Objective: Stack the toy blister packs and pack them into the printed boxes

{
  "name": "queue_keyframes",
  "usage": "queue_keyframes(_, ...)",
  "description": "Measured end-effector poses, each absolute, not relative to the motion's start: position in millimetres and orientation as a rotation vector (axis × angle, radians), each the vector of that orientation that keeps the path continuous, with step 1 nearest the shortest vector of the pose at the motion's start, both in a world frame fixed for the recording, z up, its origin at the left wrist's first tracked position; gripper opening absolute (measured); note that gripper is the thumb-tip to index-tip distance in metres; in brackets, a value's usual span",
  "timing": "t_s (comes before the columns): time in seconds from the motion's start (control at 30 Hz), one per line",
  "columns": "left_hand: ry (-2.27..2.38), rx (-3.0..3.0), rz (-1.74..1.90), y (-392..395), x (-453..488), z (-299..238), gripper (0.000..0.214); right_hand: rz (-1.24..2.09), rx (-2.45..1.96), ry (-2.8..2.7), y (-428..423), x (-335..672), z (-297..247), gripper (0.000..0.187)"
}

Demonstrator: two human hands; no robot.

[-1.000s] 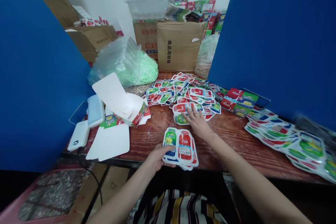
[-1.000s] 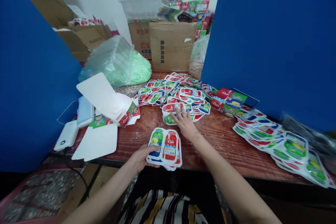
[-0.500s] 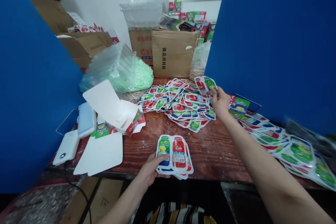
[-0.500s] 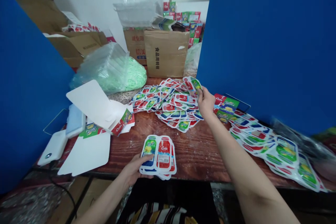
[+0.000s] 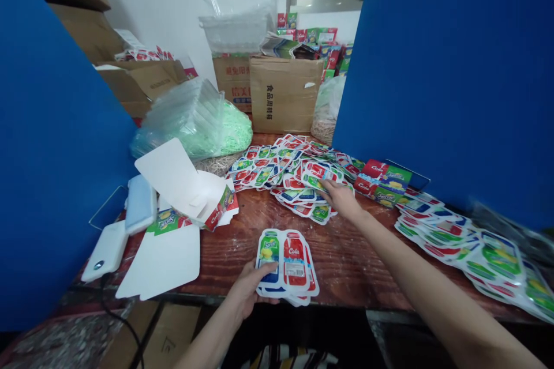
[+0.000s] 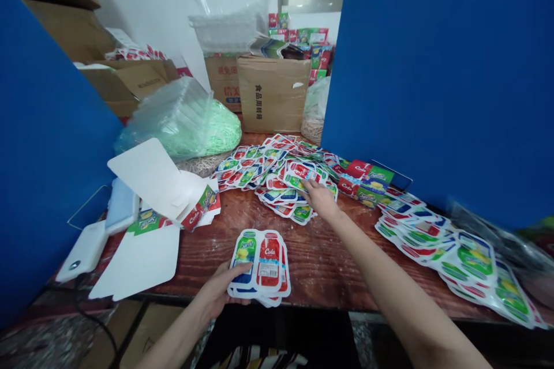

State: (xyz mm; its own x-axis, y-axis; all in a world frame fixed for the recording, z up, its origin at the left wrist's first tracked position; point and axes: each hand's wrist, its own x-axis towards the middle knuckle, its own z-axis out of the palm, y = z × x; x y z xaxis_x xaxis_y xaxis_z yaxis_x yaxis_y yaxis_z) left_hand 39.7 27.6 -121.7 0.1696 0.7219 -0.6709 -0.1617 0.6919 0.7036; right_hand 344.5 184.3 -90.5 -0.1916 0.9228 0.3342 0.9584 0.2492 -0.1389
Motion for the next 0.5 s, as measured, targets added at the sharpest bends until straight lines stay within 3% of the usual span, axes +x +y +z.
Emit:
queue_keyframes(0.23, 1.273, 0.552, 0.683, 25, 42, -116, 0.049, -0.021, -1.727, -1.998, 152, 346, -78, 0.045)
queue_keyframes(0.4, 1.243, 0.711, 0.780, 28, 49, -117, 0.053, 0.840, -1.351, -1.278, 108, 330, -79, 0.048)
queue_keyframes(0.5, 1.388, 1.006, 0.664, 36, 45, -111, 0.059, 1.208, -1.194, -0.926, 81, 315, -81, 0.045)
